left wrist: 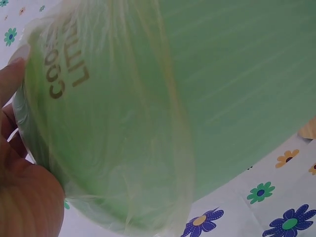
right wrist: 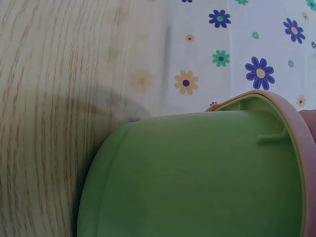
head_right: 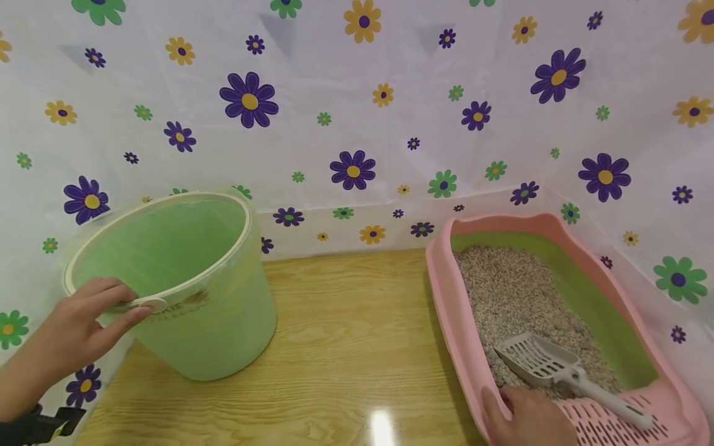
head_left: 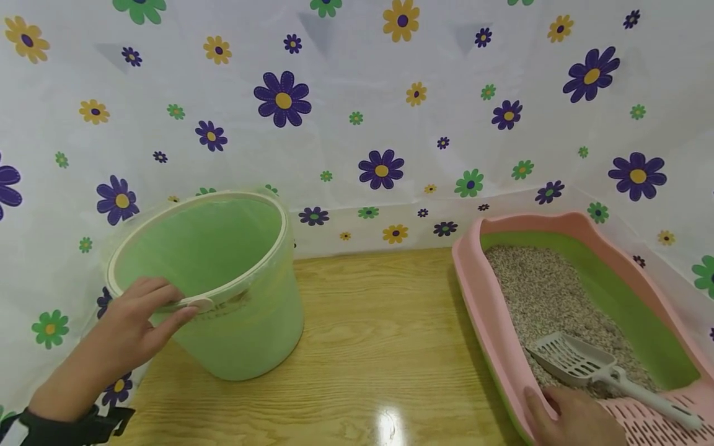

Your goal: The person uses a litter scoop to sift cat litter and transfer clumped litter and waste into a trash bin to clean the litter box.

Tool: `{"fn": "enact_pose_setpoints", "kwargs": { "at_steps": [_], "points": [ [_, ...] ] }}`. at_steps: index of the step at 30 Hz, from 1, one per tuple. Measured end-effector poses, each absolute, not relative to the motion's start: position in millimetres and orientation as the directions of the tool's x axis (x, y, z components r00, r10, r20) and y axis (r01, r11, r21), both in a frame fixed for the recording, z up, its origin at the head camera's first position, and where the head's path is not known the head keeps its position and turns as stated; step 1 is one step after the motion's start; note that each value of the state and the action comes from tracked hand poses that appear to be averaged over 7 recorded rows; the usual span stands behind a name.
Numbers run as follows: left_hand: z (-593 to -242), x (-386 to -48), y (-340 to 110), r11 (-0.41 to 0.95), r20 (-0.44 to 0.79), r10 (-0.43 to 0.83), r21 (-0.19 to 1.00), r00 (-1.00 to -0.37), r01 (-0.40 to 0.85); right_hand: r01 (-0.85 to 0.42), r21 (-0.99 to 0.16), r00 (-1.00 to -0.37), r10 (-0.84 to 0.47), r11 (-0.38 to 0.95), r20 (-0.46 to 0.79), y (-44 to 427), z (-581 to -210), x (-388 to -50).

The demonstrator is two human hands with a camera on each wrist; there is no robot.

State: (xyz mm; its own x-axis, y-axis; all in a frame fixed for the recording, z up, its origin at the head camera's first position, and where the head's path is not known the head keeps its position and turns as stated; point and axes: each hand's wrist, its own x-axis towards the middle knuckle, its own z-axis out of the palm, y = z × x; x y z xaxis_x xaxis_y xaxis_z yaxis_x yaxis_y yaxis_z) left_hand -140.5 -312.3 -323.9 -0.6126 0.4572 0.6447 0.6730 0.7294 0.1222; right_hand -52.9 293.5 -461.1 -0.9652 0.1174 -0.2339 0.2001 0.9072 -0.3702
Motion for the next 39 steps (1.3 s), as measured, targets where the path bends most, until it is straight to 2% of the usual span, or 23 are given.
{"fn": "enact_pose_setpoints", "kwargs": {
  "at_steps": [14, 22, 34, 39],
  "points": [
    [-324.0, -137.2, -288.5, 0.720, 0.625, 0.476, 0.127, -0.619, 0.682, 0.213, -0.370, -0.965, 0.135, 0.905, -0.225, 294.1, -465.0, -54.4],
    [-323.2, -141.4, -275.5, 0.669, 0.661, 0.502, 0.111, -0.558, 0.734, 0.222, -0.368, -0.959, 0.133, 0.903, -0.251, 295.9, -464.7, -55.2],
    [-323.7, -140.6, -256.2, 0.673, 0.647, 0.505, 0.120, -0.572, 0.730, 0.223, -0.369, -0.960, 0.137, 0.902, -0.246, 295.9, -465.9, -55.2],
    [-324.8, -142.8, -243.2, 0.648, 0.662, 0.518, 0.109, -0.541, 0.754, 0.222, -0.372, -0.959, 0.134, 0.901, -0.248, 295.3, -465.3, -55.2]
  ]
}}
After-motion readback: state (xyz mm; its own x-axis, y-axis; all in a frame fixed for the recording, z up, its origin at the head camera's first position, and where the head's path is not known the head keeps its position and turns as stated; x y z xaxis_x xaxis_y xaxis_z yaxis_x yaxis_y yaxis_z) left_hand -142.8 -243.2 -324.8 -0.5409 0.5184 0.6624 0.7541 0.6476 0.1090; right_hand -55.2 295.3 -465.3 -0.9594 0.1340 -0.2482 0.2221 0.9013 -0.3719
